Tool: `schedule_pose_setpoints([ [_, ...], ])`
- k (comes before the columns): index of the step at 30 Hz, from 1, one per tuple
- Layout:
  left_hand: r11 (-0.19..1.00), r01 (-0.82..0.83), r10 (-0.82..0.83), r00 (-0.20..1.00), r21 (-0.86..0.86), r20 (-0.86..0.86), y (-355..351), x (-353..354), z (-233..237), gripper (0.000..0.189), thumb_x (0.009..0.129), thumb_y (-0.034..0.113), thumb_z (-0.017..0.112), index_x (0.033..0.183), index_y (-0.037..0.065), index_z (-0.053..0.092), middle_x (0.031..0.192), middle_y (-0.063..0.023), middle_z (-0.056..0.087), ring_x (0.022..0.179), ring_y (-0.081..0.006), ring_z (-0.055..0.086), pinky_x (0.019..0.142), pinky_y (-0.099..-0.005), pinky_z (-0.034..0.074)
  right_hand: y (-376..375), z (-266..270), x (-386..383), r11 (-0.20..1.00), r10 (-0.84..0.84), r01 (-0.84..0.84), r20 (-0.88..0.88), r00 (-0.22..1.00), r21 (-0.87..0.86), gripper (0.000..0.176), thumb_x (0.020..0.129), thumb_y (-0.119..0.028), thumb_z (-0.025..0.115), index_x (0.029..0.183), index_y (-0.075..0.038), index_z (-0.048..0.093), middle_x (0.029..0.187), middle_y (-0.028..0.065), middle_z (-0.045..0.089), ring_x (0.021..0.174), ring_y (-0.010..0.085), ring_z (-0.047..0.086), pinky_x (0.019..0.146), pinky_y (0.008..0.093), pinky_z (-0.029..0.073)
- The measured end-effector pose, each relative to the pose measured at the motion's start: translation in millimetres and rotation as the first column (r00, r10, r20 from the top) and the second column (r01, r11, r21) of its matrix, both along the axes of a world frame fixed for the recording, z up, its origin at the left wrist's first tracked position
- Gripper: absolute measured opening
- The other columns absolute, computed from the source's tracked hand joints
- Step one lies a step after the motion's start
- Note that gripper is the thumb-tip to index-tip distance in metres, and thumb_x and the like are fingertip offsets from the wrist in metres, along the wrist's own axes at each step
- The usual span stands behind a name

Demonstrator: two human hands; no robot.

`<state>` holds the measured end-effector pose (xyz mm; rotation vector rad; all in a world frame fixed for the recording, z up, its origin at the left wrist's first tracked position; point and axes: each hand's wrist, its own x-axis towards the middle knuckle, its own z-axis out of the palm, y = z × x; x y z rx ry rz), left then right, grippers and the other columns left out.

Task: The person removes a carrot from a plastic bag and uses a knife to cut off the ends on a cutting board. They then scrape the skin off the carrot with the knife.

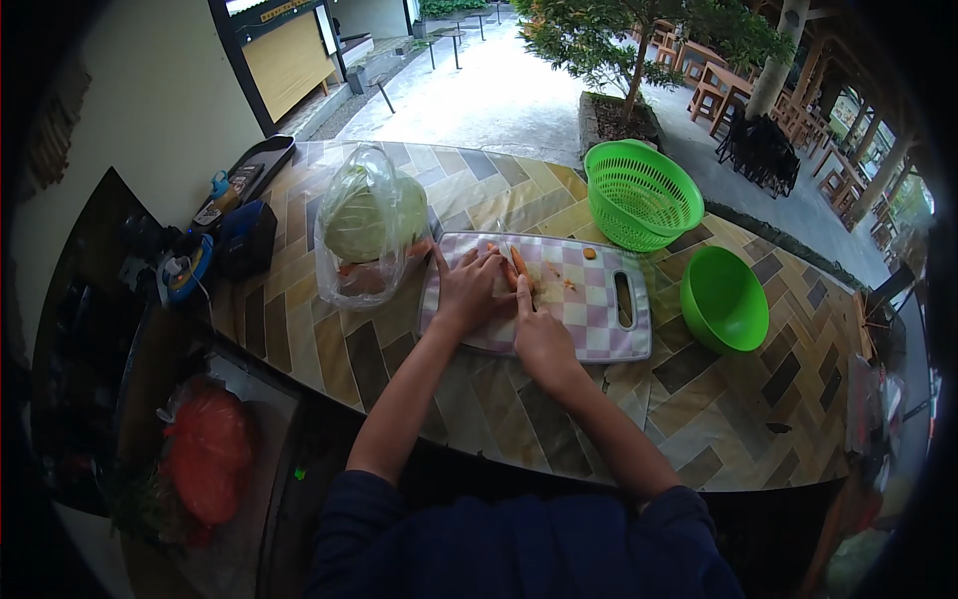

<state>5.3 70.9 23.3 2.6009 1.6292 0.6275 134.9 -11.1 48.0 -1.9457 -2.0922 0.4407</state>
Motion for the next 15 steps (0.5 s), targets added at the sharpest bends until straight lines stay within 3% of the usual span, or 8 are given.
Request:
schedule_pose_setpoints([
  [15, 1.0, 0.013, -0.013, 1.0, 0.002, -0.028, 2.4, -4.8, 0.9, 0.067, 0.069, 0.057, 0.064, 0.121, 0.015, 0.055, 0.131, -0.0016, 0.051, 0.124, -0.0217, 0.045, 0.101, -0.0707, 0.002, -27.4, -0.5, 17.6, 0.999, 0.021, -0.023, -0.035, 0.999, -0.048, 0.073, 0.079, -0.004, 0.047, 0.144, -0.007, 0.015, 0.088, 0.0299, 0.059, 0.078, 0.0424, 0.061, 0.073, 0.0469, 0.049],
])
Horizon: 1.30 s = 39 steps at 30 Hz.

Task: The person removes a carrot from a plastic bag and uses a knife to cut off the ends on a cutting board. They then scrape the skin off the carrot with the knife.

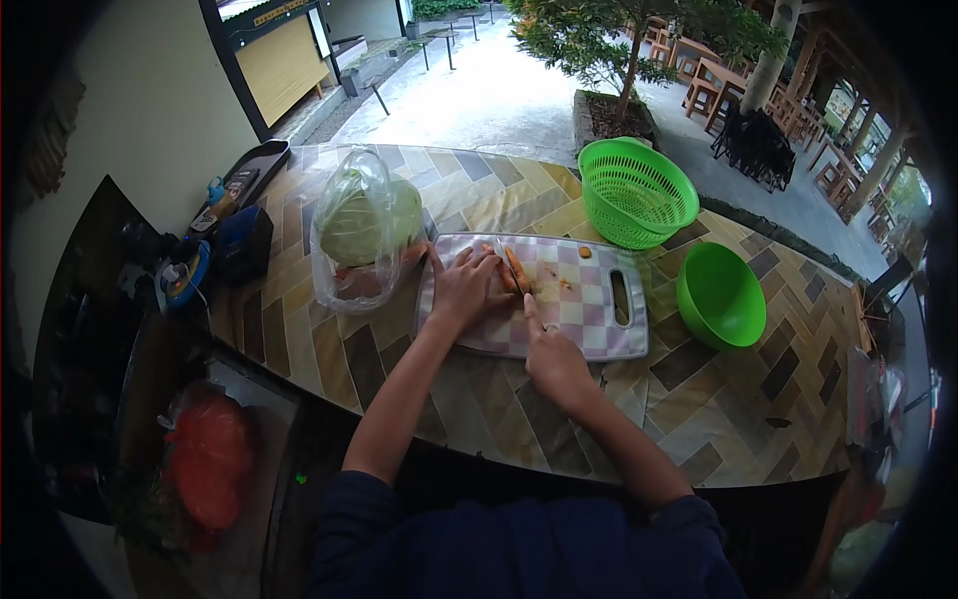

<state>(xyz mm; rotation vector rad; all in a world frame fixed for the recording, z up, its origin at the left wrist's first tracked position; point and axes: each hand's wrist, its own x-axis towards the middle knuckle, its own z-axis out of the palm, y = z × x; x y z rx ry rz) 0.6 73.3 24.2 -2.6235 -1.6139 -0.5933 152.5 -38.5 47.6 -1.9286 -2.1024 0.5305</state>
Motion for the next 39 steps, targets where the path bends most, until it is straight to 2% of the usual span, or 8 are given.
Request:
schedule_pose_setpoints([
  [11, 0.997, 0.017, -0.021, 0.999, 0.078, 0.05, 1.9, 2.1, -8.9, 0.061, 0.069, 0.058, 0.063, 0.116, 0.018, 0.059, 0.125, 0.0001, 0.053, 0.121, -0.0183, 0.047, 0.101, -0.0704, -0.001, 19.3, -3.9, -3.4, 1.0, 0.006, -0.004, -0.047, 0.999, 0.029, 0.07, 0.08, -0.004, 0.046, 0.143, 0.0, 0.015, 0.086, 0.0299, 0.06, 0.078, 0.0423, 0.061, 0.073, 0.0475, 0.048],
  [15, 1.0, 0.017, -0.019, 0.998, 0.027, 0.068, 1.0, 1.6, -5.2, 0.063, 0.069, 0.057, 0.064, 0.118, 0.018, 0.057, 0.129, -0.0003, 0.051, 0.123, -0.0187, 0.045, 0.101, -0.0707, 0.0, 22.1, -9.6, 4.6, 0.994, 0.055, -0.047, -0.082, 0.995, 0.098, 0.067, 0.081, -0.004, 0.045, 0.141, 0.001, 0.018, 0.082, 0.03, 0.06, 0.076, 0.0434, 0.06, 0.073, 0.0487, 0.047],
  [21, 0.996, 0.021, -0.017, 0.999, -0.081, 0.042, -0.5, 3.4, 2.5, 0.067, 0.071, 0.054, 0.065, 0.125, 0.017, 0.051, 0.135, -0.0023, 0.047, 0.127, -0.0212, 0.041, 0.102, -0.0691, 0.003, -0.5, 8.1, 29.3, 0.989, 0.103, -0.116, -0.136, 0.985, -0.096, 0.066, 0.082, -0.006, 0.044, 0.142, -0.002, 0.018, 0.085, 0.0342, 0.058, 0.077, 0.0444, 0.06, 0.074, 0.0503, 0.047],
  [24, 0.986, 0.09, -0.079, 0.994, -0.142, 0.078, 3.5, -1.9, -0.6, 0.07, 0.07, 0.053, 0.066, 0.127, 0.015, 0.048, 0.138, -0.0037, 0.043, 0.13, -0.0232, 0.037, 0.105, -0.066, 0.005, -1.6, 0.9, 38.0, 0.994, 0.108, -0.113, -0.241, 0.964, -0.004, 0.064, 0.085, -0.007, 0.047, 0.143, -0.007, 0.02, 0.078, 0.0319, 0.058, 0.067, 0.042, 0.06, 0.07, 0.0482, 0.046],
  [27, 0.977, 0.141, -0.124, 0.986, -0.158, 0.113, 6.8, -9.0, -6.4, 0.074, 0.07, 0.051, 0.067, 0.13, 0.013, 0.045, 0.14, -0.0061, 0.041, 0.132, -0.0254, 0.034, 0.107, -0.0622, 0.008, 13.8, -29.8, 58.1, 0.964, 0.246, -0.163, -0.472, 0.847, 0.211, 0.062, 0.088, -0.01, 0.047, 0.144, -0.013, 0.02, 0.071, 0.0201, 0.057, 0.051, 0.026, 0.056, 0.054, 0.0404, 0.048],
  [30, 0.974, 0.173, -0.146, 0.972, -0.143, 0.182, 3.7, -10.0, -5.4, 0.075, 0.071, 0.05, 0.067, 0.13, 0.011, 0.044, 0.14, -0.0097, 0.039, 0.132, -0.0285, 0.033, 0.107, -0.0591, 0.012, 3.4, 23.1, 56.7, 0.913, -0.202, -0.159, -0.752, 0.627, -0.377, 0.061, 0.091, -0.012, 0.046, 0.145, -0.017, 0.019, 0.065, 0.005, 0.047, 0.045, 0.0102, 0.044, 0.041, 0.028, 0.043],
  [35, 0.977, 0.205, -0.166, 0.901, -0.058, 0.4, 1.2, -0.6, 6.8, 0.071, 0.07, 0.053, 0.069, 0.123, 0.008, 0.05, 0.133, -0.0134, 0.046, 0.127, -0.0323, 0.037, 0.103, -0.0546, 0.024, 12.4, 20.5, 72.7, 0.96, -0.21, -0.048, -0.826, 0.523, -0.274, 0.05, 0.093, -0.016, 0.045, 0.14, -0.014, 0.029, 0.061, -0.0011, 0.04, 0.041, 0.0068, 0.041, 0.034, 0.0246, 0.039],
  [39, 0.998, 0.048, -0.043, 0.984, -0.027, 0.17, -9.9, 23.2, 11.3, 0.064, 0.069, 0.053, 0.07, 0.114, 0.01, 0.056, 0.116, -0.0106, 0.055, 0.116, -0.029, 0.045, 0.096, -0.0479, 0.03, 25.6, 20.4, 75.3, 0.968, -0.236, 0.015, -0.887, 0.398, -0.251, 0.039, 0.094, -0.016, 0.045, 0.132, -0.012, 0.038, 0.061, -0.0006, 0.041, 0.038, 0.0063, 0.039, 0.032, 0.0237, 0.036],
])
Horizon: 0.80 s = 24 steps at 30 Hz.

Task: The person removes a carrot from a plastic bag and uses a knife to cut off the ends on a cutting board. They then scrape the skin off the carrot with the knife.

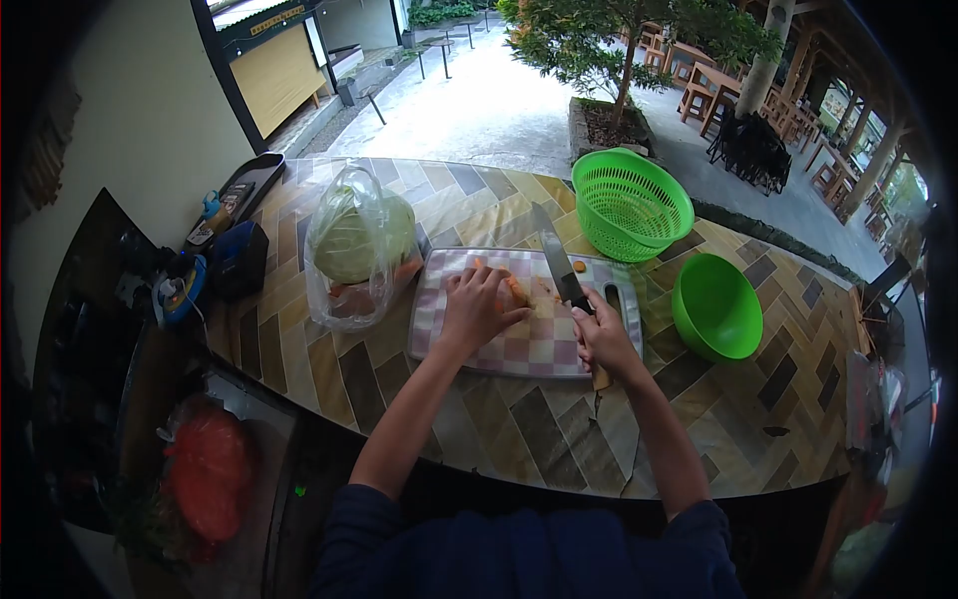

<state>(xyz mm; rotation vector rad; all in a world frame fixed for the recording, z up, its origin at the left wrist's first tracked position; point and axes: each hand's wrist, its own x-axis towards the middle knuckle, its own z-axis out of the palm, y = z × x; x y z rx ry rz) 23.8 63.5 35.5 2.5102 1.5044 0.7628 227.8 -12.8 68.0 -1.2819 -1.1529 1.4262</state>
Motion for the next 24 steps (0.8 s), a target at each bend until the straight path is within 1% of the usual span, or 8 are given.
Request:
schedule_pose_setpoints([
  [5, 0.996, 0.026, -0.016, 0.993, 0.089, -0.116, 6.1, 13.0, -6.4, 0.042, 0.077, 0.043, 0.064, 0.107, 0.014, 0.058, 0.103, -0.008, 0.059, 0.107, -0.0245, 0.051, 0.093, -0.0437, 0.031, 10.3, -6.5, -5.9, 1.0, -0.009, 0.009, -0.04, 0.999, 0.012, 0.041, 0.093, -0.017, 0.048, 0.133, -0.012, 0.039, 0.063, 0.0002, 0.043, 0.038, 0.0074, 0.041, 0.033, 0.0239, 0.037],
  [8, 0.986, 0.085, -0.063, 0.987, 0.145, -0.151, 13.2, 4.8, -12.8, 0.03, 0.084, 0.031, 0.059, 0.107, 0.012, 0.059, 0.101, -0.0054, 0.062, 0.103, -0.0257, 0.054, 0.09, -0.0445, 0.034, 14.6, -18.3, -6.6, 0.986, 0.006, -0.022, 0.094, 0.996, 0.165, 0.043, 0.092, -0.019, 0.05, 0.134, -0.011, 0.041, 0.066, 0.0014, 0.048, 0.04, 0.0085, 0.046, 0.034, 0.0238, 0.041],
  [11, 0.994, 0.054, -0.067, 0.987, 0.096, 0.148, 10.1, -2.4, -0.3, 0.019, 0.086, 0.02, 0.056, 0.103, 0.011, 0.059, 0.09, -0.0051, 0.065, 0.095, -0.0238, 0.058, 0.091, -0.0435, 0.034, 15.8, -15.2, -8.7, 0.984, 0.023, -0.052, 0.169, 0.985, 0.169, 0.046, 0.091, -0.021, 0.052, 0.134, -0.008, 0.043, 0.074, 0.007, 0.057, 0.046, 0.0105, 0.052, 0.042, 0.0257, 0.046],
  [13, 0.977, 0.023, -0.073, 0.97, 0.21, 0.231, 3.4, -10.7, 15.2, 0.018, 0.085, 0.017, 0.058, 0.101, 0.01, 0.059, 0.087, -0.0056, 0.065, 0.091, -0.0235, 0.06, 0.092, -0.0428, 0.033, 33.4, -40.0, -10.1, 0.813, -0.163, -0.087, 0.368, 0.916, 0.576, 0.047, 0.091, -0.019, 0.052, 0.136, -0.008, 0.04, 0.077, 0.0054, 0.055, 0.05, 0.0089, 0.052, 0.041, 0.0249, 0.045],
  [15, 0.976, -0.032, -0.029, 0.963, 0.217, 0.27, -0.1, -22.7, 19.1, 0.017, 0.085, 0.015, 0.057, 0.102, 0.009, 0.059, 0.088, -0.0061, 0.066, 0.09, -0.0235, 0.061, 0.094, -0.0429, 0.032, 41.2, -52.2, -11.9, 0.694, -0.277, -0.119, 0.417, 0.866, 0.71, 0.049, 0.091, -0.017, 0.053, 0.137, -0.008, 0.039, 0.08, 0.0044, 0.054, 0.053, 0.0081, 0.052, 0.042, 0.024, 0.045],
  [18, 0.989, -0.125, 0.106, 0.973, 0.082, 0.204, -3.8, -50.3, 11.2, 0.021, 0.085, 0.017, 0.057, 0.106, 0.01, 0.058, 0.092, -0.0061, 0.066, 0.091, -0.0235, 0.061, 0.097, -0.0443, 0.03, 38.2, -46.1, -17.3, 0.854, -0.182, -0.066, 0.414, 0.892, 0.516, 0.053, 0.088, -0.015, 0.055, 0.138, -0.007, 0.038, 0.084, 0.0043, 0.055, 0.057, 0.0081, 0.052, 0.047, 0.0224, 0.046],
  [20, 0.99, -0.138, 0.132, 0.981, 0.037, 0.142, -8.1, -55.1, 0.0, 0.024, 0.084, 0.018, 0.059, 0.106, 0.01, 0.057, 0.093, -0.0067, 0.065, 0.091, -0.0246, 0.061, 0.097, -0.0445, 0.03, 28.4, -15.4, -24.5, 0.978, -0.007, -0.075, 0.387, 0.922, 0.197, 0.056, 0.086, -0.014, 0.058, 0.138, -0.007, 0.037, 0.086, 0.0049, 0.054, 0.059, 0.0081, 0.052, 0.051, 0.0213, 0.047],
  [24, 0.969, -0.205, 0.195, 0.977, 0.135, 0.087, -13.9, -54.7, -8.4, 0.026, 0.082, 0.021, 0.06, 0.105, 0.009, 0.056, 0.094, -0.0098, 0.063, 0.09, -0.0278, 0.06, 0.097, -0.0445, 0.029, 29.7, -19.8, -30.1, 0.956, -0.025, -0.063, 0.295, 0.955, 0.285, 0.059, 0.083, -0.018, 0.062, 0.135, -0.002, 0.039, 0.074, 0.0091, 0.056, 0.062, 0.0124, 0.053, 0.061, 0.0252, 0.046],
])
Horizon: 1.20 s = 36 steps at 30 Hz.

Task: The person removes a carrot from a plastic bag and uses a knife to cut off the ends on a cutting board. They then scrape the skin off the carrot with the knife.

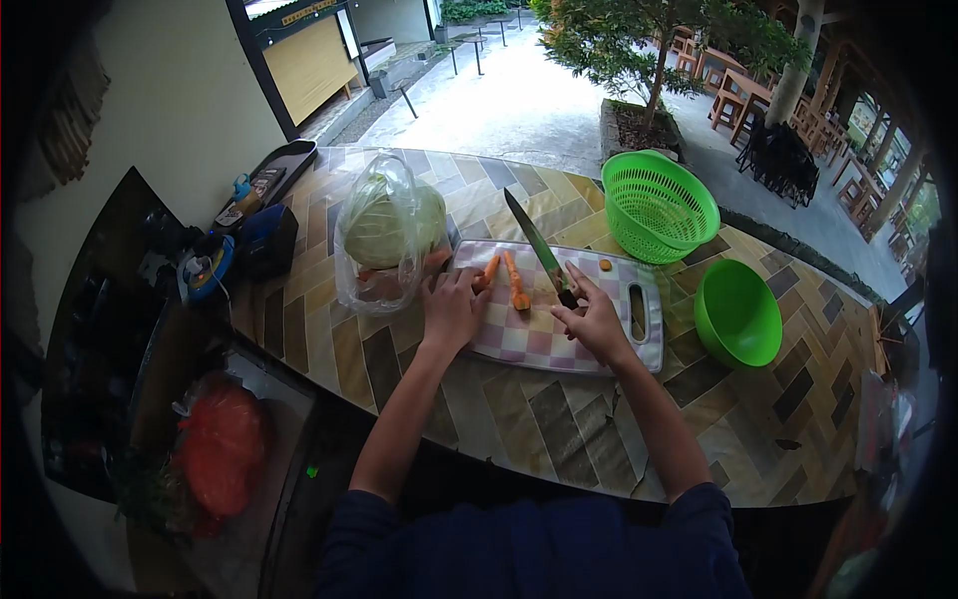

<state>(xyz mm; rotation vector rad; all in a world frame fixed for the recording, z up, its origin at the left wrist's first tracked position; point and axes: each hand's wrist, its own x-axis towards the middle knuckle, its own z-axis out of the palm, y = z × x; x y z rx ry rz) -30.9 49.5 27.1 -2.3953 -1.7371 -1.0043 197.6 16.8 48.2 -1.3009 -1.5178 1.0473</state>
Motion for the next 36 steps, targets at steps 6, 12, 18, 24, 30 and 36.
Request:
schedule_pose_setpoints([
  [6, 0.991, 0.063, -0.047, 0.99, -0.118, 0.131, -1.0, 22.2, 9.0, 0.029, 0.082, 0.03, 0.062, 0.096, 0.005, 0.058, 0.084, -0.0108, 0.063, 0.084, -0.0305, 0.062, 0.078, -0.04, 0.045, 8.1, -13.6, 6.7, 0.985, -0.096, 0.068, 0.17, 0.981, 0.16, 0.059, 0.084, -0.023, 0.063, 0.134, 0.0, 0.041, 0.07, 0.007, 0.054, 0.061, 0.0138, 0.051, 0.061, 0.0273, 0.044],
  [12, 0.932, -0.069, 0.089, 0.995, -0.355, 0.041, 5.1, 58.9, 13.8, 0.041, 0.075, 0.034, 0.071, 0.09, -0.001, 0.056, 0.082, -0.0145, 0.065, 0.081, -0.031, 0.063, 0.072, -0.0367, 0.049, -0.4, -13.1, 17.2, 0.98, -0.114, 0.09, 0.131, 0.985, 0.176, 0.057, 0.087, -0.03, 0.061, 0.132, 0.0, 0.043, 0.071, 0.0086, 0.055, 0.064, 0.0156, 0.051, 0.065, 0.0295, 0.044],
  [18, 0.888, 0.141, -0.06, 0.979, -0.438, 0.194, 22.2, 45.1, 7.3, 0.044, 0.078, 0.029, 0.069, 0.106, -0.002, 0.056, 0.083, -0.0101, 0.066, 0.079, -0.0192, 0.064, 0.068, -0.0312, 0.051, -17.7, -3.5, 35.8, 0.989, -0.125, 0.12, 0.047, 0.991, 0.091, 0.05, 0.088, -0.027, 0.06, 0.129, -0.002, 0.046, 0.07, 0.006, 0.053, 0.066, 0.0129, 0.05, 0.065, 0.0279, 0.043],
  [24, 0.563, 0.626, 0.217, 0.519, -0.54, 0.827, 8.4, 39.5, 32.5, 0.029, 0.09, 0.025, 0.057, 0.112, 0.005, 0.059, 0.097, -0.003, 0.065, 0.084, -0.0105, 0.062, 0.072, -0.0235, 0.051, -31.0, 13.4, 30.5, 0.998, -0.052, 0.039, -0.237, 0.97, -0.057, 0.044, 0.094, -0.021, 0.052, 0.134, -0.008, 0.039, 0.069, -0.0008, 0.045, 0.045, 0.0021, 0.037, 0.037, 0.0176, 0.031],
  [30, 0.405, 0.9, 0.511, -0.075, -0.163, 0.856, 3.7, 37.6, 3.6, 0.029, 0.094, 0.02, 0.05, 0.12, 0.007, 0.053, 0.107, -0.0005, 0.061, 0.089, -0.0091, 0.059, 0.081, -0.0254, 0.05, -33.4, 20.6, 12.3, 0.999, -0.001, 0.008, -0.173, 0.985, 0.042, 0.046, 0.094, -0.023, 0.051, 0.134, -0.01, 0.031, 0.077, 0.0039, 0.053, 0.053, 0.0054, 0.043, 0.044, 0.0207, 0.035],
  [36, 0.412, 0.906, 0.413, -0.283, 0.099, 0.865, -14.7, 38.4, 10.1, 0.038, 0.095, 0.021, 0.048, 0.13, 0.009, 0.041, 0.111, 0.0, 0.059, 0.095, -0.0103, 0.057, 0.086, -0.0291, 0.047, -37.6, 39.5, 6.3, 0.979, 0.152, -0.181, -0.244, 0.958, -0.098, 0.053, 0.093, -0.023, 0.053, 0.138, -0.009, 0.029, 0.078, 0.0037, 0.055, 0.063, 0.0067, 0.046, 0.053, 0.0217, 0.038],
])
